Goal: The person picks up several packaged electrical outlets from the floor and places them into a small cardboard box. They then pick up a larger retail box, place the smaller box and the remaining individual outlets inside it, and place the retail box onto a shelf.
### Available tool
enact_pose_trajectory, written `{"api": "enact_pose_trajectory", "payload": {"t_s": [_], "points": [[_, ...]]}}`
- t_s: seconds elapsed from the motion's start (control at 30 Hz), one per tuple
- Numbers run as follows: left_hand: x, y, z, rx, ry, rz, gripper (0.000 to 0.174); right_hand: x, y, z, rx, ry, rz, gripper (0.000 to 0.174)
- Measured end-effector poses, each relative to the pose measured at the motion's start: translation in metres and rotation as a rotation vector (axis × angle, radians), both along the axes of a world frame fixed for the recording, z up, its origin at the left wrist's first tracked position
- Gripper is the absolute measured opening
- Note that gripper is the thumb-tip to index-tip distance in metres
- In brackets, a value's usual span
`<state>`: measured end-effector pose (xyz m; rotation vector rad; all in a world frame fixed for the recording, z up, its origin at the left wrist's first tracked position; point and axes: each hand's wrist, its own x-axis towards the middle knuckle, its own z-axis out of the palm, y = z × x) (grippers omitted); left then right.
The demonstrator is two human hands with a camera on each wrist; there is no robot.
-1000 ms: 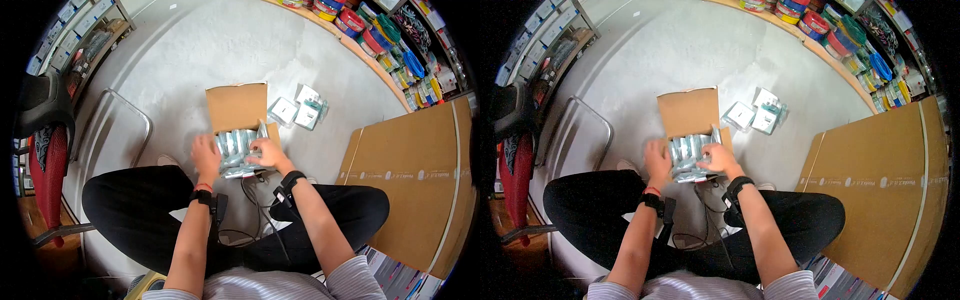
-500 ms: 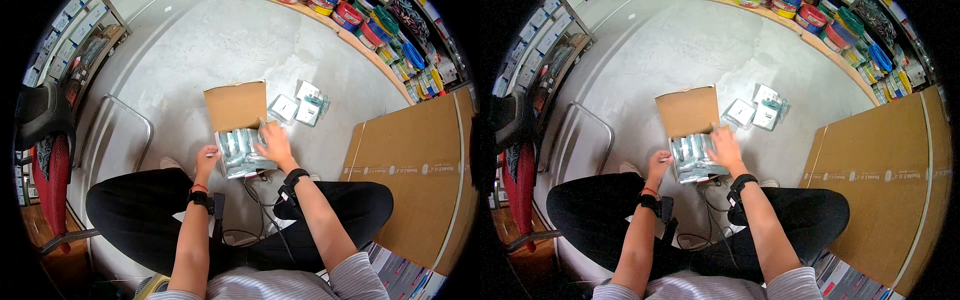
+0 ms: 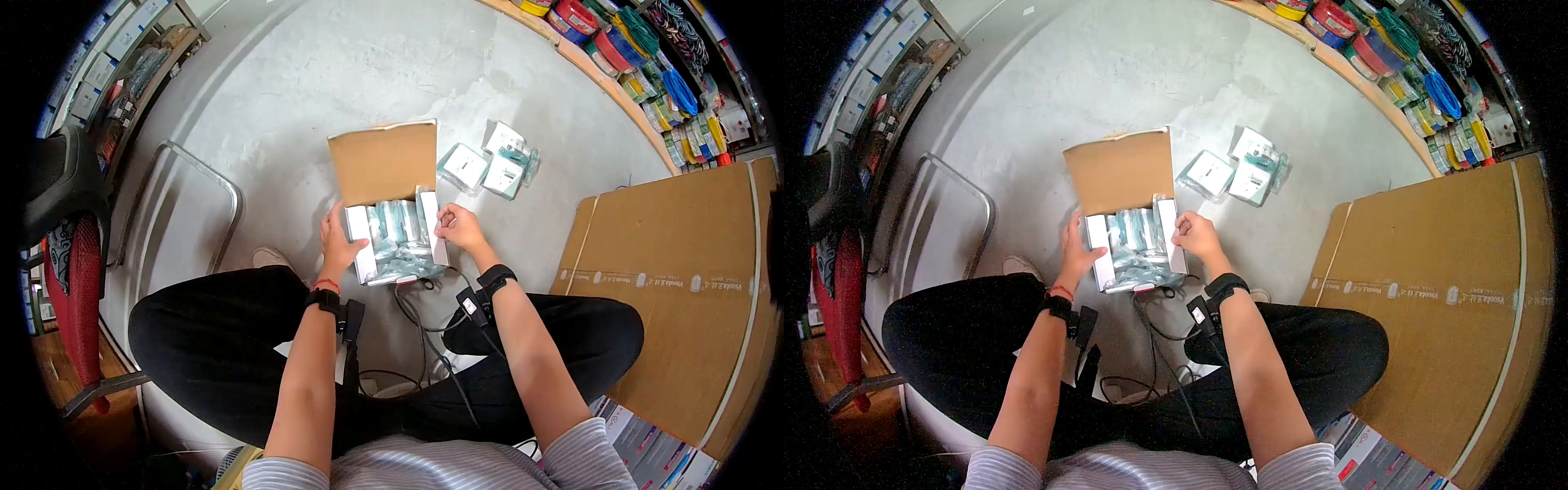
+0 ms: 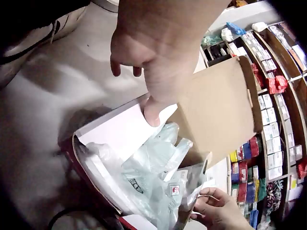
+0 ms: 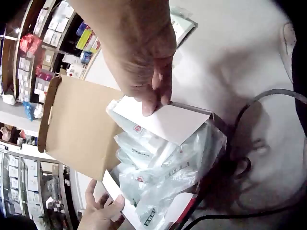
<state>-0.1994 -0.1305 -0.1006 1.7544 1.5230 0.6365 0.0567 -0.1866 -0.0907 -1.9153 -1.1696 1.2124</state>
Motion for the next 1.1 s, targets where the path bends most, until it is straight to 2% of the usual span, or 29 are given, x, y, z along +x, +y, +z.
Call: {"api": "enact_pose_trajectory", "payload": {"t_s": [0.1, 0.2, 0.3, 0.33, 0.4, 0.47, 0.57, 0.63, 0.73, 0.77, 0.8, 0.9, 1.0, 1.1], "points": [[-0.003, 0.004, -0.004, -0.014, -0.026, -0.033, 0.087, -0.001, 0.001, 0.005, 0.004, -0.302, 0.1, 0.02], [-0.006, 0.006, -0.004, -0.072, -0.003, -0.042, 0.088, -0.004, -0.002, 0.009, -0.09, -0.412, 0.079, 0.022], [-0.013, 0.004, -0.024, -0.163, -0.329, -0.129, 0.092, -0.005, -0.002, 0.01, -0.125, -0.399, 0.091, 0.021], [-0.014, 0.0, -0.033, -0.204, -0.172, -0.075, 0.101, -0.004, 0.0, 0.008, -0.085, -0.412, 0.136, 0.021], [-0.005, -0.008, -0.014, -0.289, -0.024, -0.032, 0.106, -0.007, 0.005, 0.008, -0.005, -0.434, 0.229, 0.022], [0.004, -0.015, 0.001, -0.285, 0.137, -0.03, 0.11, -0.024, 0.011, 0.025, 0.05, -0.395, 0.425, 0.022], [0.015, -0.015, 0.02, -0.354, 0.271, -0.008, 0.103, -0.064, 0.01, 0.046, 0.215, -0.354, 0.738, 0.025], [0.018, -0.01, 0.026, -0.407, 0.284, -0.033, 0.095, -0.093, 0.002, 0.055, 0.208, -0.497, 0.937, 0.029], [0.011, -0.005, 0.009, -0.368, 0.311, -0.069, 0.085, -0.118, -0.008, 0.03, 0.081, -0.691, 1.01, 0.03], [0.004, -0.003, -0.007, -0.336, 0.321, -0.077, 0.082, -0.117, -0.008, 0.029, 0.088, -0.657, 0.978, 0.03], [-0.006, -0.001, -0.02, -0.325, 0.193, -0.104, 0.066, -0.117, -0.009, 0.028, 0.095, -0.62, 0.947, 0.031], [-0.024, 0.003, -0.034, -0.394, -0.117, -0.129, 0.051, -0.115, -0.006, 0.027, 0.119, -0.571, 0.858, 0.033], [-0.029, 0.004, -0.019, -0.47, -0.21, -0.199, 0.043, -0.121, -0.004, 0.031, 0.076, -0.601, 0.757, 0.029], [-0.027, 0.003, 0.004, -0.494, -0.126, -0.222, 0.04, -0.127, 0.0, 0.027, 0.02, -0.613, 0.681, 0.026]]}}
